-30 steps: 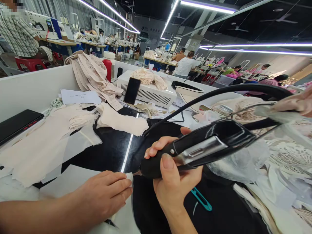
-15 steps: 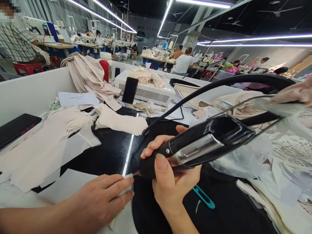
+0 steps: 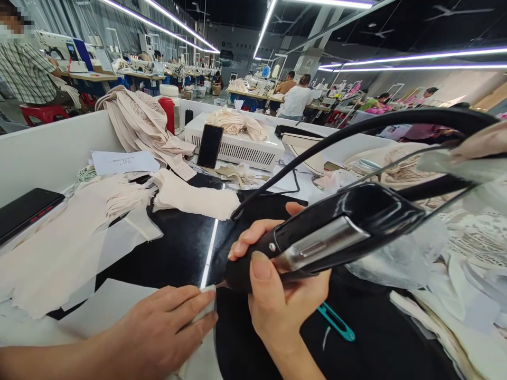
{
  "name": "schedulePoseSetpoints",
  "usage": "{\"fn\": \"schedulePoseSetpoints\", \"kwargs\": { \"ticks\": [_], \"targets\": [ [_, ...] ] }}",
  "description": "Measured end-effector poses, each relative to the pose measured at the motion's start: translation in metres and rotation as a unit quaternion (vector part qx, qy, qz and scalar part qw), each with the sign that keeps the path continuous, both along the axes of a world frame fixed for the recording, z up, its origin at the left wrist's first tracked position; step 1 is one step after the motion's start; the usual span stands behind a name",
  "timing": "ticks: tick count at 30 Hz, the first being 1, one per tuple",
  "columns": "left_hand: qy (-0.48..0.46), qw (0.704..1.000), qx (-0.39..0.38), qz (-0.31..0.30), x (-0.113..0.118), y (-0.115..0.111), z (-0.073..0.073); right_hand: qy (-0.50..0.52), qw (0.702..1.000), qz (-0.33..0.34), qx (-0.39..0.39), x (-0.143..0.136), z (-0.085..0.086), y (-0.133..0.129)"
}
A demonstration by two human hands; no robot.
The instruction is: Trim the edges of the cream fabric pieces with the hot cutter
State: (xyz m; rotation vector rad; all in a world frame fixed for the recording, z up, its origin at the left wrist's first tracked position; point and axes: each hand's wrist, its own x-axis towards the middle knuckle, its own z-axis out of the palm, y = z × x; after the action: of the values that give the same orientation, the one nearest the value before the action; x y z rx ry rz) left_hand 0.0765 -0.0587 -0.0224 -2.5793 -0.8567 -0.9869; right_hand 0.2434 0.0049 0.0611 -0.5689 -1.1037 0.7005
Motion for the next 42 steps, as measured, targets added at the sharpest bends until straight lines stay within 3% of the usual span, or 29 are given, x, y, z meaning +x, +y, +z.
{"fn": "schedulePoseSetpoints", "kwargs": {
  "ticks": [8, 25, 32, 42],
  "targets": [
    [0.004, 1.000, 0.011, 0.010, -0.0002, -0.0002, 0.0002, 0.030, 0.999, -0.008, -0.009, -0.0005, 0.0055, -0.0032],
    [0.010, 1.000, 0.005, 0.003, 0.0005, -0.0015, 0.0011, -0.018, 1.000, -0.022, 0.004, -0.0033, 0.0005, -0.0027],
    [0.024, 1.000, 0.007, 0.003, -0.0008, -0.0023, 0.0049, 0.008, 1.000, 0.000, 0.012, -0.0051, -0.0008, -0.0029],
    [0.032, 0.999, 0.008, -0.004, -0.0004, -0.0016, -0.0042, 0.000, 1.000, -0.004, 0.011, -0.0076, -0.0021, -0.0034]
  ]
}}
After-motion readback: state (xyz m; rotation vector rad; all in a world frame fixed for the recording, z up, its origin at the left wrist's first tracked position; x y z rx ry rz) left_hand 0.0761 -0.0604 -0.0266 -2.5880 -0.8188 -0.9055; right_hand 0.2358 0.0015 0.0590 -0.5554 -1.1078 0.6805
